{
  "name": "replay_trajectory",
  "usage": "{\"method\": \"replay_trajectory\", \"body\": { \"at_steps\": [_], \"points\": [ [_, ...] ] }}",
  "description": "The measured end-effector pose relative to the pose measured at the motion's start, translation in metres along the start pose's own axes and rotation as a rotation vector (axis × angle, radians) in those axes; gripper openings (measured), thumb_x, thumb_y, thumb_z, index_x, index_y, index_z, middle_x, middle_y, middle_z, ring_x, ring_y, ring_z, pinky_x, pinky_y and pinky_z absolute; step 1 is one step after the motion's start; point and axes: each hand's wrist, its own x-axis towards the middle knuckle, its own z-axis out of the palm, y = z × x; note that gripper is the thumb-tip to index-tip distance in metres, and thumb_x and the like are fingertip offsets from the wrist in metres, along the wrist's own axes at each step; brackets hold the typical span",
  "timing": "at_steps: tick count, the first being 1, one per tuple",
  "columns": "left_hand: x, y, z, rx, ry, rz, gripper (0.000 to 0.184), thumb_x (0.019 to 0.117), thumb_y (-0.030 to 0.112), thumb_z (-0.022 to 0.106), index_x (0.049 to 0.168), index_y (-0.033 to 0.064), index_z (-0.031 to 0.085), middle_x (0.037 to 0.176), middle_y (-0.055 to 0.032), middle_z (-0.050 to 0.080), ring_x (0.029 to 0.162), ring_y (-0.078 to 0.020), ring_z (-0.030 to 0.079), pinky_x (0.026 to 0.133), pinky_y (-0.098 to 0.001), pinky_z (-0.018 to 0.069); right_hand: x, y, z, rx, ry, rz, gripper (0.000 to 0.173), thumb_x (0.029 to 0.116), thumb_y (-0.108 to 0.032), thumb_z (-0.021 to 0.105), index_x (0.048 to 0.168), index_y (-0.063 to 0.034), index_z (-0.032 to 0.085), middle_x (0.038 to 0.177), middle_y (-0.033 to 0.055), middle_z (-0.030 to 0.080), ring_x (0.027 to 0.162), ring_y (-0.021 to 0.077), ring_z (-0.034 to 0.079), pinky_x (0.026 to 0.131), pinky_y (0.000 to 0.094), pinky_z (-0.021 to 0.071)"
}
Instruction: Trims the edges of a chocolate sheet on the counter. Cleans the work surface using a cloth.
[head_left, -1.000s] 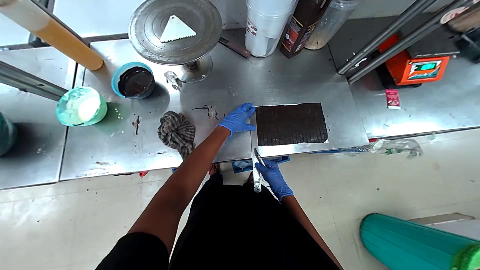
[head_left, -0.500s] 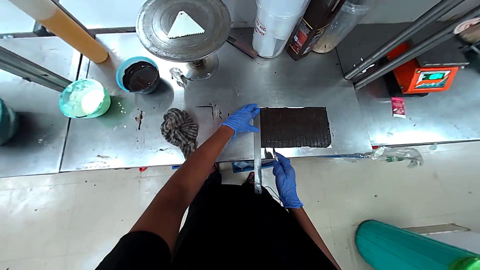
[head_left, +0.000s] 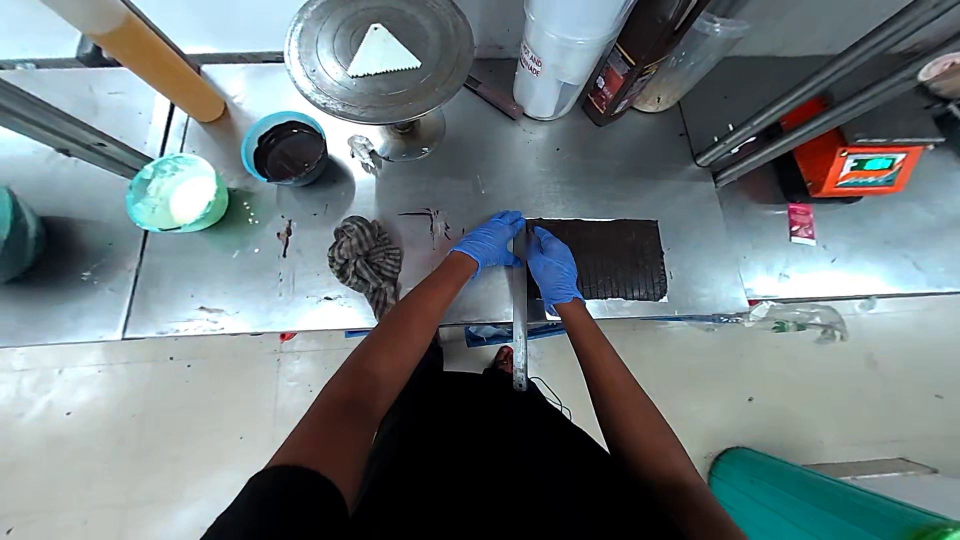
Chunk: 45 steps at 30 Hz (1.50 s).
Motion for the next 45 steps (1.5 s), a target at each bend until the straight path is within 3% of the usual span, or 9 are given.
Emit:
{"method": "replay_trajectory", "body": {
  "at_steps": [17, 22, 26, 29, 34, 41, 45],
  "points": [
    [0.003, 0.003, -0.002, 0.056, -0.012, -0.004, 0.088, 0.0828, 0.038, 0.085, 0.152, 0.0004, 0.045, 0.162, -0.0159, 0.037, 0.153, -0.0318, 0.029, 0.125, -0.0417, 0.0275, 0.005, -0.021, 0.000, -0.188, -0.057, 0.027, 0.045, 0.1047, -0.022, 0.046, 0.148, -0.0163, 0.055, 0.122, 0.0171, 0.071, 0.115, 0.0367, 0.067, 0.093, 0.0607, 0.0520],
    [0.004, 0.004, -0.002, 0.071, -0.008, 0.003, 0.086, 0.0827, 0.036, 0.085, 0.151, 0.0010, 0.046, 0.161, -0.0162, 0.038, 0.152, -0.0321, 0.031, 0.124, -0.0404, 0.0279, 0.006, -0.034, 0.000, -0.312, -0.079, 0.033, 0.035, 0.1017, -0.022, 0.051, 0.133, -0.0103, 0.062, 0.113, 0.0181, 0.072, 0.108, 0.0368, 0.069, 0.085, 0.0593, 0.0539],
    [0.003, 0.006, -0.004, 0.062, -0.019, -0.012, 0.082, 0.0832, 0.034, 0.085, 0.150, 0.0018, 0.048, 0.161, -0.0157, 0.038, 0.152, -0.0316, 0.030, 0.124, -0.0411, 0.0291, -0.002, -0.035, -0.008, -0.348, -0.112, 0.029, 0.033, 0.1010, -0.023, 0.053, 0.127, -0.0075, 0.065, 0.114, 0.0190, 0.071, 0.109, 0.0376, 0.068, 0.085, 0.0594, 0.0533],
    [0.005, 0.005, -0.002, 0.048, -0.008, -0.015, 0.082, 0.0818, 0.032, 0.086, 0.148, 0.0007, 0.049, 0.161, -0.0166, 0.038, 0.152, -0.0328, 0.030, 0.124, -0.0435, 0.0293, -0.018, -0.031, -0.013, -0.356, -0.149, 0.037, 0.033, 0.1000, -0.034, 0.062, 0.119, -0.0081, 0.067, 0.109, 0.0189, 0.071, 0.105, 0.0378, 0.069, 0.083, 0.0594, 0.0534],
    [0.005, 0.007, -0.003, 0.044, -0.029, -0.034, 0.088, 0.0823, 0.037, 0.086, 0.151, 0.0005, 0.045, 0.162, -0.0169, 0.035, 0.153, -0.0329, 0.029, 0.124, -0.0437, 0.0293, -0.057, -0.019, -0.013, -0.391, -0.189, 0.045, 0.032, 0.1038, -0.023, 0.047, 0.127, -0.0106, 0.064, 0.106, 0.0190, 0.072, 0.101, 0.0385, 0.070, 0.079, 0.0594, 0.0544],
    [0.006, 0.006, -0.002, 0.038, -0.030, -0.054, 0.090, 0.0814, 0.040, 0.086, 0.152, 0.0022, 0.045, 0.163, -0.0156, 0.035, 0.153, -0.0319, 0.028, 0.123, -0.0437, 0.0304, -0.109, -0.006, -0.011, -0.439, -0.232, 0.079, 0.040, 0.1038, -0.021, 0.046, 0.141, -0.0142, 0.058, 0.102, 0.0190, 0.073, 0.095, 0.0397, 0.071, 0.075, 0.0583, 0.0557],
    [0.004, 0.008, -0.004, 0.030, -0.029, -0.053, 0.090, 0.0805, 0.038, 0.087, 0.151, 0.0008, 0.045, 0.162, -0.0166, 0.035, 0.152, -0.0324, 0.030, 0.123, -0.0438, 0.0308, -0.134, 0.009, -0.007, -0.378, -0.175, 0.039, 0.038, 0.1030, -0.022, 0.049, 0.138, -0.0147, 0.060, 0.093, 0.0190, 0.073, 0.086, 0.0405, 0.071, 0.066, 0.0604, 0.0543]
  ]
}}
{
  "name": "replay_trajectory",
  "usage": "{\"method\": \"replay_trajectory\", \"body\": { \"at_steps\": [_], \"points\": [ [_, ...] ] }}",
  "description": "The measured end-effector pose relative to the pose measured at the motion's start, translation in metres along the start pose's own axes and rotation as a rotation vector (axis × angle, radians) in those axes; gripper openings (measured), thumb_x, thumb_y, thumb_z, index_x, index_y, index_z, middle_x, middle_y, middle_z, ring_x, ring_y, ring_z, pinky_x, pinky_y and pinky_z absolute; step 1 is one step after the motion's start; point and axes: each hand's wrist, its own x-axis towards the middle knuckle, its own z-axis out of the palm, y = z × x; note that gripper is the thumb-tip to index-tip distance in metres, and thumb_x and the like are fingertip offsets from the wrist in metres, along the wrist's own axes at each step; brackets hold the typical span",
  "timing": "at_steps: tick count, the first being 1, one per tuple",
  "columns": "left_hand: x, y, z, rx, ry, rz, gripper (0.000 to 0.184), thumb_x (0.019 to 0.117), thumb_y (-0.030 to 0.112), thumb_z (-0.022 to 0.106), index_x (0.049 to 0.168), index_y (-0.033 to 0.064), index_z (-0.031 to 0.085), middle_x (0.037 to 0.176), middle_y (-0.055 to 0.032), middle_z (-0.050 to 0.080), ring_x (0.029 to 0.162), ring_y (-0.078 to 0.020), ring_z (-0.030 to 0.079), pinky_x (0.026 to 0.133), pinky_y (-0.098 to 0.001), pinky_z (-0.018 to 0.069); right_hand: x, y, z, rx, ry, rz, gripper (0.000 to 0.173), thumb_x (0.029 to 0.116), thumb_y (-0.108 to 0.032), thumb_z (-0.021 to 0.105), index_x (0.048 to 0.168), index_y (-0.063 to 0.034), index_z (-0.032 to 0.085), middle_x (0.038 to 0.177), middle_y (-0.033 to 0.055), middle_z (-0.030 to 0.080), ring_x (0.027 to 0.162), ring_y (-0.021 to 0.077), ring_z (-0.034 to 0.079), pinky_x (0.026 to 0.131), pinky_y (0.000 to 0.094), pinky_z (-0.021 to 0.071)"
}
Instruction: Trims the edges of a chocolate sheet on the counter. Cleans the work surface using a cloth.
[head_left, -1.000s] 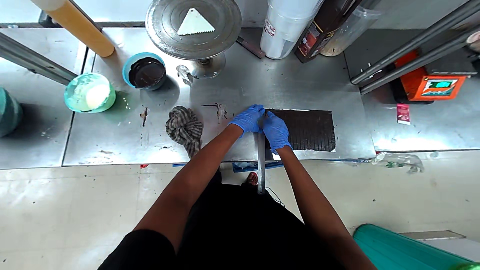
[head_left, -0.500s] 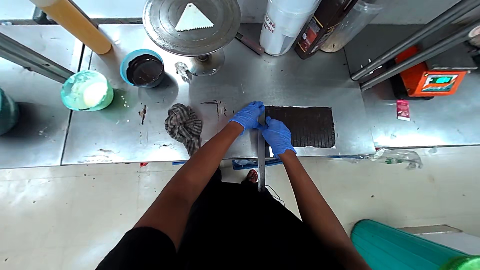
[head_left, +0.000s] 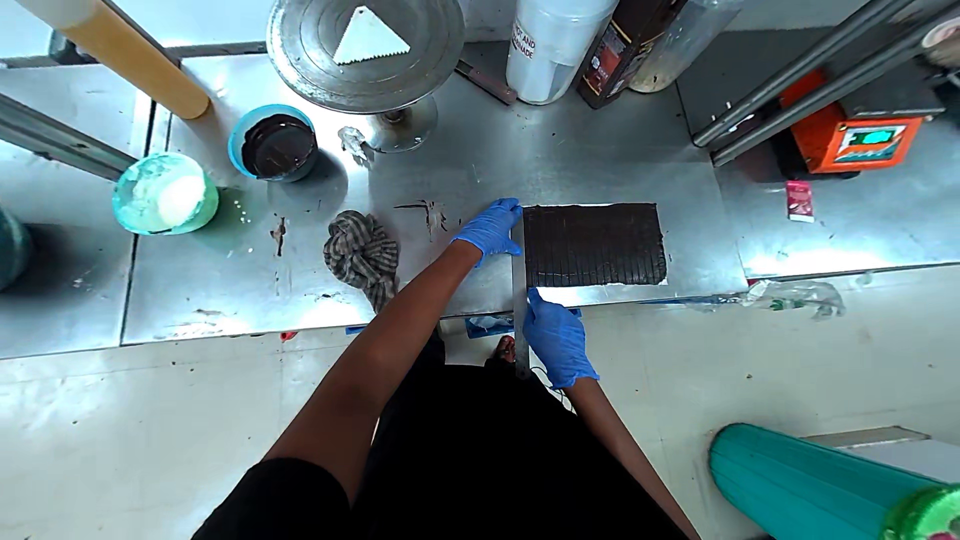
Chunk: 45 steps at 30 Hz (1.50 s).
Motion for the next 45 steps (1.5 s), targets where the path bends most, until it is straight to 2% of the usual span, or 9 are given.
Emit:
{"method": "replay_trajectory", "body": {
  "at_steps": [7, 13, 15, 20, 32, 35, 37, 41, 45],
  "points": [
    [0.001, -0.002, 0.001, 0.007, 0.001, 0.003, 0.091, 0.0817, 0.040, 0.086, 0.152, 0.0007, 0.044, 0.164, -0.0169, 0.033, 0.153, -0.0325, 0.028, 0.124, -0.0437, 0.0291, -0.031, 0.027, 0.009, 0.164, 0.202, 0.044, 0.040, 0.1055, -0.025, 0.045, 0.141, -0.0142, 0.060, 0.089, 0.0182, 0.073, 0.082, 0.0401, 0.072, 0.068, 0.0605, 0.0554],
    [-0.001, 0.000, -0.001, -0.019, 0.013, 0.006, 0.091, 0.0807, 0.037, 0.087, 0.151, -0.0008, 0.045, 0.162, -0.0182, 0.035, 0.152, -0.0337, 0.029, 0.124, -0.0457, 0.0296, -0.015, 0.059, 0.053, 0.848, 0.039, 0.144, 0.029, 0.0966, -0.034, 0.070, 0.108, -0.0082, 0.074, 0.081, 0.0064, 0.068, 0.075, 0.0196, 0.064, 0.070, 0.0460, 0.0527],
    [-0.001, -0.001, 0.000, -0.017, 0.015, 0.012, 0.090, 0.0806, 0.037, 0.087, 0.151, -0.0006, 0.046, 0.162, -0.0185, 0.036, 0.152, -0.0342, 0.030, 0.124, -0.0459, 0.0298, -0.009, 0.057, 0.067, 1.044, -0.057, 0.116, 0.021, 0.0940, -0.025, 0.075, 0.101, -0.0052, 0.075, 0.085, 0.0066, 0.072, 0.080, 0.0157, 0.067, 0.076, 0.0385, 0.0564],
    [-0.004, -0.005, -0.004, -0.071, 0.018, 0.018, 0.089, 0.0826, 0.036, 0.086, 0.153, 0.0018, 0.043, 0.163, -0.0175, 0.035, 0.153, -0.0325, 0.030, 0.124, -0.0456, 0.0294, -0.005, 0.043, 0.069, 1.161, -0.118, 0.040, 0.010, 0.0949, -0.008, 0.069, 0.087, -0.0018, 0.072, 0.075, 0.0063, 0.068, 0.070, 0.0134, 0.063, 0.067, 0.0316, 0.0538],
    [-0.110, -0.080, -0.039, -0.301, 0.341, -0.064, 0.070, 0.0951, 0.041, 0.072, 0.152, 0.0077, 0.048, 0.163, -0.0156, 0.036, 0.152, -0.0315, 0.033, 0.122, -0.0510, 0.0324, 0.034, -0.039, 0.041, 1.070, -0.100, 0.015, 0.021, 0.1032, -0.026, 0.061, 0.096, -0.0072, 0.068, 0.069, 0.0057, 0.053, 0.058, 0.0152, 0.048, 0.053, 0.0343, 0.0410],
    [-0.170, -0.084, -0.040, -0.239, 0.450, -0.115, 0.066, 0.0978, 0.040, 0.069, 0.152, 0.0087, 0.049, 0.163, -0.0124, 0.039, 0.153, -0.0313, 0.032, 0.123, -0.0535, 0.0306, 0.038, -0.057, 0.033, 0.836, 0.036, -0.043, 0.035, 0.1067, -0.029, 0.052, 0.135, -0.0127, 0.064, 0.102, 0.0135, 0.070, 0.090, 0.0258, 0.067, 0.078, 0.0504, 0.0548],
    [-0.196, -0.106, -0.027, -0.132, 0.558, -0.189, 0.065, 0.0961, 0.045, 0.069, 0.149, 0.0122, 0.053, 0.159, -0.0114, 0.044, 0.152, -0.0333, 0.032, 0.122, -0.0557, 0.0308, 0.042, -0.064, 0.033, 0.682, 0.112, -0.072, 0.040, 0.1078, -0.033, 0.047, 0.142, -0.0140, 0.059, 0.107, 0.0174, 0.072, 0.097, 0.0339, 0.070, 0.082, 0.0608, 0.0542],
    [-0.222, -0.145, 0.006, -0.082, 0.561, -0.392, 0.076, 0.0887, 0.035, 0.079, 0.156, 0.0188, 0.046, 0.166, -0.0121, 0.032, 0.152, -0.0410, 0.028, 0.118, -0.0623, 0.0329, 0.048, -0.076, 0.042, 0.816, 0.041, -0.081, 0.030, 0.1078, -0.032, 0.050, 0.124, -0.0130, 0.067, 0.083, 0.0097, 0.063, 0.069, 0.0226, 0.058, 0.063, 0.0454, 0.0491],
    [-0.220, -0.166, 0.015, -0.292, 0.734, -0.414, 0.035, 0.1006, 0.005, 0.059, 0.133, 0.0131, 0.068, 0.148, -0.0156, 0.054, 0.135, -0.0386, 0.053, 0.108, -0.0588, 0.0466, 0.056, -0.100, 0.037, 1.050, -0.101, -0.065, 0.028, 0.1089, -0.020, 0.047, 0.124, -0.0049, 0.066, 0.072, 0.0017, 0.056, 0.053, 0.0091, 0.044, 0.048, 0.0247, 0.0384]
  ]
}}
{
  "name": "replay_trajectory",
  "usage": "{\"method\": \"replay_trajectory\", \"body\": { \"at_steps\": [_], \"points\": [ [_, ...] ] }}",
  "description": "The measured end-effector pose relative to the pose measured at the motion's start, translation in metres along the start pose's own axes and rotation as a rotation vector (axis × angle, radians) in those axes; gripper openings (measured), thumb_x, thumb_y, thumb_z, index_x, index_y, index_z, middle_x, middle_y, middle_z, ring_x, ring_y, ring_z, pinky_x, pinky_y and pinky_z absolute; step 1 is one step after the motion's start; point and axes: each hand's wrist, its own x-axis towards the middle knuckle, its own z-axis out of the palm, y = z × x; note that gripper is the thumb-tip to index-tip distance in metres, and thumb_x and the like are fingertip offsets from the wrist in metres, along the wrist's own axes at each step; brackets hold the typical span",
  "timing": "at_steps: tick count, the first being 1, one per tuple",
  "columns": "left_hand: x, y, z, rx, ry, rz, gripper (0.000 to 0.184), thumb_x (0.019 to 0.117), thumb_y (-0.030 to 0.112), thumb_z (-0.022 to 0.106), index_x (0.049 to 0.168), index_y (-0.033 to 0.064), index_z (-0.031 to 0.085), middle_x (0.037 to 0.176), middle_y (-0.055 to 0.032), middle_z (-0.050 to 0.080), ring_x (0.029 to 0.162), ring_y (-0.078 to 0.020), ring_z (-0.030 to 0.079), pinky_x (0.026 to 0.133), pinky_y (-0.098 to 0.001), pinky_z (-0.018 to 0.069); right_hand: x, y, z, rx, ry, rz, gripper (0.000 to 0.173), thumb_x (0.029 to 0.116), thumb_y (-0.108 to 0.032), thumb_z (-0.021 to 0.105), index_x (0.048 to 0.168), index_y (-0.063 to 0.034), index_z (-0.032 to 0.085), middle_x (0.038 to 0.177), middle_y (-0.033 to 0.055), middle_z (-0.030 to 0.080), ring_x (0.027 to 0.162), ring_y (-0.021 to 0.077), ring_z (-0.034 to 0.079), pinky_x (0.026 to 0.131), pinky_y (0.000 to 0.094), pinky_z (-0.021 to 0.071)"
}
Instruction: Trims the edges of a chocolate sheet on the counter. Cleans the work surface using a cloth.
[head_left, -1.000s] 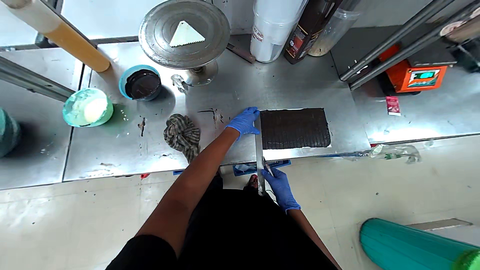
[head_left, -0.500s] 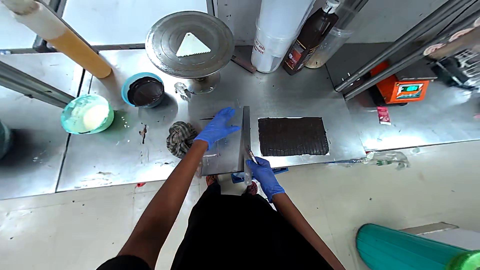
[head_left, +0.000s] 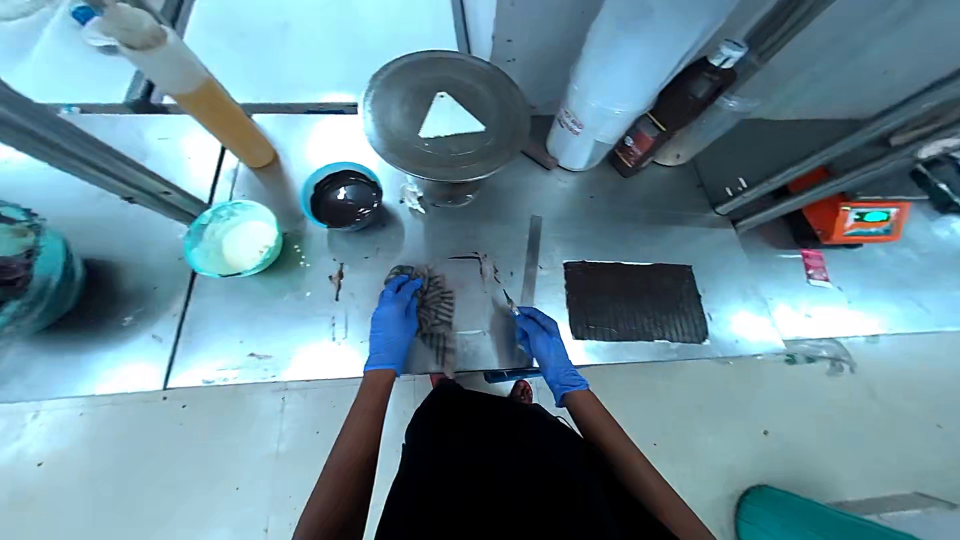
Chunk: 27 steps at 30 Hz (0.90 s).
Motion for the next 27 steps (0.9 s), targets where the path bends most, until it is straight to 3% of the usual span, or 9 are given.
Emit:
{"method": "replay_trajectory", "body": {
  "at_steps": [2, 6, 10, 13, 17, 19, 23, 27],
  "points": [
    [0.006, 0.007, -0.015, -0.212, 0.083, -0.049, 0.025, 0.1015, 0.003, 0.057, 0.122, 0.0060, 0.071, 0.134, -0.0162, 0.064, 0.129, -0.0316, 0.059, 0.109, -0.0536, 0.0478, 0.002, -0.013, 0.010, 0.011, -0.030, 0.011, 0.027, 0.1088, -0.019, 0.048, 0.124, -0.0061, 0.066, 0.074, 0.0029, 0.059, 0.053, 0.0092, 0.046, 0.048, 0.0239, 0.0399],
    [0.005, 0.033, -0.045, -0.700, 0.081, -0.105, 0.023, 0.1029, 0.008, 0.059, 0.124, 0.0054, 0.068, 0.123, -0.0088, 0.070, 0.112, -0.0169, 0.066, 0.098, -0.0393, 0.0541, 0.007, -0.037, 0.034, 0.057, -0.099, -0.038, 0.027, 0.1090, -0.017, 0.046, 0.121, -0.0063, 0.067, 0.071, 0.0021, 0.059, 0.052, 0.0087, 0.046, 0.048, 0.0229, 0.0409],
    [0.002, 0.045, -0.038, -1.033, -0.057, -0.166, 0.028, 0.1047, 0.011, 0.056, 0.129, 0.0043, 0.067, 0.140, -0.0086, 0.063, 0.129, -0.0207, 0.059, 0.106, -0.0427, 0.0509, 0.010, -0.052, 0.064, 0.074, -0.220, -0.107, 0.032, 0.1093, -0.021, 0.042, 0.111, -0.0080, 0.071, 0.062, -0.0015, 0.053, 0.046, 0.0061, 0.041, 0.044, 0.0200, 0.0358],
    [0.006, 0.046, -0.027, -1.242, -0.255, -0.207, 0.036, 0.1092, 0.014, 0.044, 0.139, 0.0045, 0.061, 0.141, -0.0077, 0.061, 0.124, -0.0169, 0.060, 0.105, -0.0390, 0.0504, 0.006, -0.059, 0.080, 0.018, -0.210, -0.131, 0.032, 0.1094, -0.023, 0.042, 0.094, -0.0106, 0.067, 0.057, -0.0035, 0.045, 0.046, 0.0059, 0.036, 0.044, 0.0212, 0.0307],
    [0.007, 0.032, -0.029, -1.230, -0.406, -0.124, 0.043, 0.1052, 0.001, 0.046, 0.146, 0.0064, 0.056, 0.153, -0.0070, 0.053, 0.129, -0.0195, 0.058, 0.107, -0.0402, 0.0501, 0.001, -0.059, 0.071, -0.037, -0.212, -0.124, 0.030, 0.1074, -0.023, 0.046, 0.091, -0.0111, 0.068, 0.058, -0.0043, 0.042, 0.051, 0.0061, 0.038, 0.049, 0.0218, 0.0338],
    [0.003, 0.022, -0.036, -1.184, -0.464, -0.062, 0.045, 0.1055, 0.004, 0.047, 0.149, 0.0118, 0.055, 0.154, -0.0036, 0.052, 0.128, -0.0187, 0.059, 0.105, -0.0387, 0.0519, 0.001, -0.058, 0.074, -0.010, -0.215, -0.137, 0.028, 0.1059, -0.019, 0.048, 0.094, -0.0068, 0.069, 0.059, -0.0050, 0.043, 0.051, 0.0052, 0.039, 0.050, 0.0218, 0.0356],
    [0.015, 0.018, -0.039, -1.308, -0.559, -0.107, 0.052, 0.0961, 0.004, 0.040, 0.145, 0.0075, 0.057, 0.158, -0.0052, 0.047, 0.131, -0.0196, 0.057, 0.102, -0.0377, 0.0527, 0.001, -0.063, 0.075, 0.001, -0.182, -0.120, 0.029, 0.1052, -0.018, 0.047, 0.089, -0.0042, 0.068, 0.062, -0.0063, 0.046, 0.056, 0.0039, 0.043, 0.057, 0.0232, 0.0404],
    [0.022, 0.007, -0.042, -1.145, -0.523, -0.124, 0.044, 0.0997, 0.005, 0.052, 0.143, 0.0069, 0.060, 0.151, -0.0059, 0.055, 0.123, -0.0215, 0.064, 0.097, -0.0379, 0.0577, -0.002, -0.061, 0.076, 0.015, -0.228, -0.104, 0.028, 0.1046, -0.018, 0.046, 0.095, -0.0040, 0.069, 0.064, -0.0078, 0.047, 0.057, 0.0022, 0.044, 0.058, 0.0219, 0.0411]
  ]
}}
